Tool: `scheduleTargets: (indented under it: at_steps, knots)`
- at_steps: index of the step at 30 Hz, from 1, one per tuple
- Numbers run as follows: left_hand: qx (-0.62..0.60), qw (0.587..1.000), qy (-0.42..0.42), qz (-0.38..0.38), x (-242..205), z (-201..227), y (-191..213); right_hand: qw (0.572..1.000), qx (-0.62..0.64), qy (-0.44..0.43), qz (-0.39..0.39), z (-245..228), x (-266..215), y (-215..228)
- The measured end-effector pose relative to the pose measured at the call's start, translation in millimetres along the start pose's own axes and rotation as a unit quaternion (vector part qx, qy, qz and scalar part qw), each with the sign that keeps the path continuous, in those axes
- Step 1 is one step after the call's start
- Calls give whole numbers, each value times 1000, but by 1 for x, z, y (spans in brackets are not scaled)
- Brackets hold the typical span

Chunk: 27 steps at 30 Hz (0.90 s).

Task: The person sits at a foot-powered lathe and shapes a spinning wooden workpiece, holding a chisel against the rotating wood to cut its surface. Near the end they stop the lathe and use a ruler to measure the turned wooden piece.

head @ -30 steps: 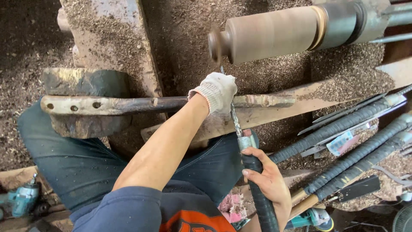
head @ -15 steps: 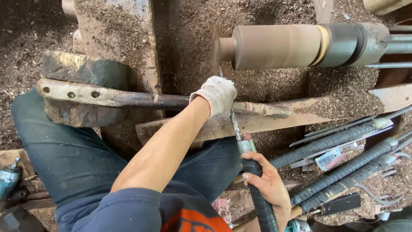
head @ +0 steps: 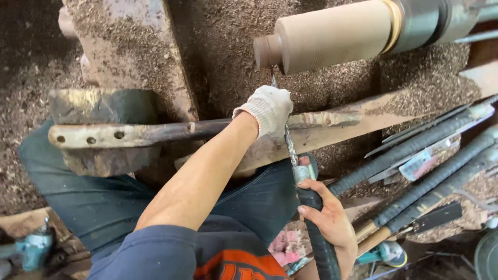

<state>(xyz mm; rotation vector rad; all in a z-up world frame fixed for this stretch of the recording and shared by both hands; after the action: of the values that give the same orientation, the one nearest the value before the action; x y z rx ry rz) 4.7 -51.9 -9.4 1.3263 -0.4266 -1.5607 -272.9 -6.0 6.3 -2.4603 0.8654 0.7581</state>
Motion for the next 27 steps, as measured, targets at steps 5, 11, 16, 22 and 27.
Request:
scheduleTargets:
  at_steps: [5,11,16,22,27]
  knots:
    - [2,999,-31,12,5,-2,-5,999,25,10,36,12,-5,-21]
    - [6,997,-71,-2,3,3,0,998,-3,11,61,17,-11,-30]
    - [29,997,-72,21,11,2,-7,998,22,23,46,16,-9,-29]
    - [51,997,-51,-10,7,5,-2,999,32,22,30,13,-8,-24]
    - [16,999,-36,37,7,0,-6,1000,-11,23,6,9,-4,-17]
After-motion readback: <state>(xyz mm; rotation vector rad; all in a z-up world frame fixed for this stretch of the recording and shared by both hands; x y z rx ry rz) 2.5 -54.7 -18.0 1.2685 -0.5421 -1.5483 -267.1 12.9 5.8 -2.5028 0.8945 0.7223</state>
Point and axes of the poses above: each hand's wrist, its own x-axis towards the middle knuckle, its own y-axis out of the back of the hand, z = x × y, the point moved 6 cm from there along x, towards the middle knuckle, and after that the axes turned 6 degrees about y, right-handed, at the moved point
